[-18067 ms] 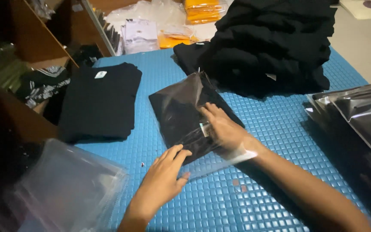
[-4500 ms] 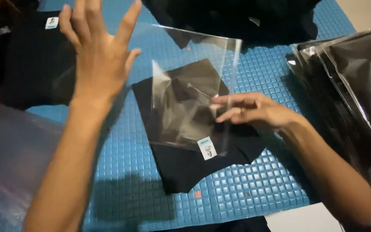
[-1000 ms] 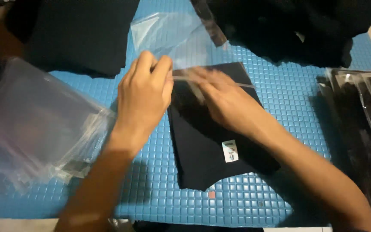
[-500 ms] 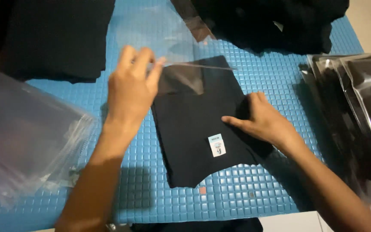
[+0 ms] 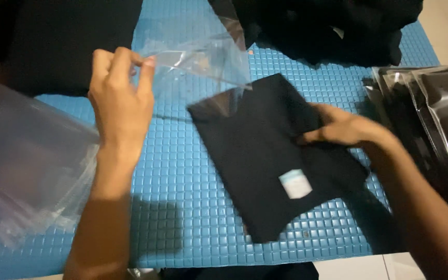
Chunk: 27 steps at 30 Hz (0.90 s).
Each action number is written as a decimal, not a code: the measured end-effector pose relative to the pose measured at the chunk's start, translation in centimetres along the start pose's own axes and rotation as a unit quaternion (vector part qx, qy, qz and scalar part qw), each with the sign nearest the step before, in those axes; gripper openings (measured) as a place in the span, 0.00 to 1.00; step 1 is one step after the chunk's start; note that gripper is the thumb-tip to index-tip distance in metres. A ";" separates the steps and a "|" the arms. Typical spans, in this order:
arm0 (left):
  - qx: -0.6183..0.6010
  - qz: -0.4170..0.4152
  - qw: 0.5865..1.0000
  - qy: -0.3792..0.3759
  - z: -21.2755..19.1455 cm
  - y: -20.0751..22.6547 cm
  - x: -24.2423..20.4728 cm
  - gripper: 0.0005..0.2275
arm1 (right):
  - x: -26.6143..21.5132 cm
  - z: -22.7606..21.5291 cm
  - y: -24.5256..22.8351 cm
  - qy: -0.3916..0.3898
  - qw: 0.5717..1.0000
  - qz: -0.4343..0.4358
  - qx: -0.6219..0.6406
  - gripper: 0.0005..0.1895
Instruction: The person folds black t-shirts and places each one into a clear plastic bag on a blue textured mat. The person repeats this process for multiple shirts, stacking the packaged shirts to the right.
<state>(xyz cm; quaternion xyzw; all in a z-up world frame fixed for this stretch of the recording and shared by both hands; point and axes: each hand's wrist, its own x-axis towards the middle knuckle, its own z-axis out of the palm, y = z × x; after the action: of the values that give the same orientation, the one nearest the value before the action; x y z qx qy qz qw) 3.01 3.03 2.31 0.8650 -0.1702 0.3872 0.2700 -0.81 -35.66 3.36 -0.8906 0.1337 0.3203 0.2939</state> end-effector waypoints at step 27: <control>0.006 0.038 0.999 0.026 -0.6 0.5 -0.2 0.12 | -9.8 14.1 9.0 0.296 0.788 -0.428 -0.328 0.58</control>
<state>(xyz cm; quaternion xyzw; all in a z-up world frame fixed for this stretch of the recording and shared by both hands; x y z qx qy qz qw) 2.29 3.01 2.61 0.8490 -0.1937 0.4207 0.2543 -19.01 -33.74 -3.05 -0.9506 -0.2937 -0.0931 0.0370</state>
